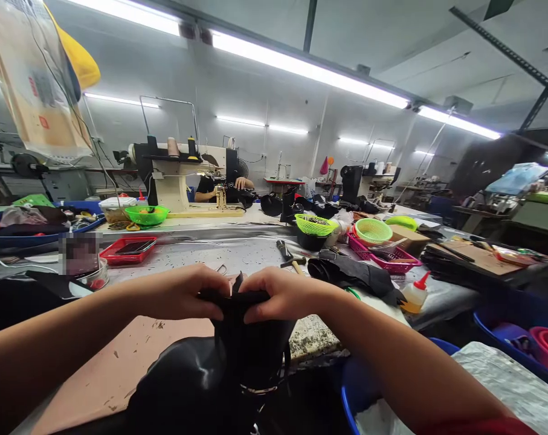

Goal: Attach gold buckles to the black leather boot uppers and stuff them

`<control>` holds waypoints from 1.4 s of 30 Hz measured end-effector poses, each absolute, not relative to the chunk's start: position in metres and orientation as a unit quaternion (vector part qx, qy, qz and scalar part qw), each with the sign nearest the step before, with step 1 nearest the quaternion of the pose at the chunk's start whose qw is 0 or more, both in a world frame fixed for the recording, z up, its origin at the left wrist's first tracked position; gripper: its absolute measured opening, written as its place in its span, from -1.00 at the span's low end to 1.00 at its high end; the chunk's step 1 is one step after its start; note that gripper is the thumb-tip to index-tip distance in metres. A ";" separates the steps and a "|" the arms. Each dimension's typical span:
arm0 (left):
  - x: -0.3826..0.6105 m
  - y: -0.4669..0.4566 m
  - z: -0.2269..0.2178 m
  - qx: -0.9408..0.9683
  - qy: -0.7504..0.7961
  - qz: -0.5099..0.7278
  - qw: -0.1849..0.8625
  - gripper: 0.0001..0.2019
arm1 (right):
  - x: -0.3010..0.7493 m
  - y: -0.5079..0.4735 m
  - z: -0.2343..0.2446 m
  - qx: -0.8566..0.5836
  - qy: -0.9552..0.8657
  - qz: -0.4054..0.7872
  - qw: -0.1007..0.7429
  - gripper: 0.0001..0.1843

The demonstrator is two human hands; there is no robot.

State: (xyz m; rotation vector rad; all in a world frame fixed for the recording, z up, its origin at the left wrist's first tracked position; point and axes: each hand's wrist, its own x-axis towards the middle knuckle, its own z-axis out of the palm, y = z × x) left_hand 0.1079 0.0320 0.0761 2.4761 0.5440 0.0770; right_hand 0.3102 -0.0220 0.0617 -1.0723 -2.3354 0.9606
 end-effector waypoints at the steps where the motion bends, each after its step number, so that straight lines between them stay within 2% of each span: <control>1: 0.106 0.032 0.077 0.936 0.201 0.026 0.290 -0.88 | 0.311 -0.022 0.062 -0.378 -0.835 0.351 0.193 -0.81; 6: 0.109 0.021 0.075 0.956 0.225 0.058 0.181 -0.85 | 0.312 -0.018 0.067 -0.382 -0.852 0.342 0.104 -0.78; 9: 0.113 0.017 0.070 0.956 0.220 0.123 0.152 -0.90 | 0.308 -0.016 0.066 -0.405 -0.860 0.286 0.118 -0.85; 11: 0.112 0.021 0.064 0.933 0.225 0.193 0.205 -0.94 | 0.308 -0.015 0.064 -0.405 -0.858 0.271 0.162 -0.85; 14: 0.108 0.032 0.055 0.852 0.234 0.270 0.383 -0.81 | 0.313 -0.014 0.063 -0.392 -0.842 0.310 0.203 -0.86; 16: 0.106 0.036 0.050 0.790 0.235 0.282 0.491 -0.77 | 0.317 -0.014 0.063 -0.381 -0.835 0.335 0.211 -0.87; 18: 0.105 0.036 0.045 0.744 0.239 0.296 0.550 -0.75 | 0.319 -0.014 0.065 -0.374 -0.834 0.351 0.201 -0.86; 24: 0.109 0.026 0.035 0.673 0.238 0.354 0.604 -0.72 | 0.312 -0.021 0.066 -0.422 -0.825 0.314 0.205 -0.74; 28: 0.110 0.028 0.033 0.660 0.245 0.334 0.627 -0.73 | 0.309 -0.024 0.065 -0.395 -0.837 0.303 0.226 -0.78; 35: 0.112 0.033 0.036 0.627 0.199 0.307 0.688 -0.68 | 0.313 -0.019 0.066 -0.350 -0.859 0.318 0.197 -0.78; 37: 0.113 0.031 0.036 0.631 0.197 0.306 0.685 -0.68 | 0.314 -0.018 0.065 -0.352 -0.857 0.324 0.193 -0.79; 42: 0.118 0.022 0.031 0.619 0.223 0.394 0.642 -0.68 | 0.318 -0.018 0.067 -0.391 -0.844 0.308 0.202 -0.82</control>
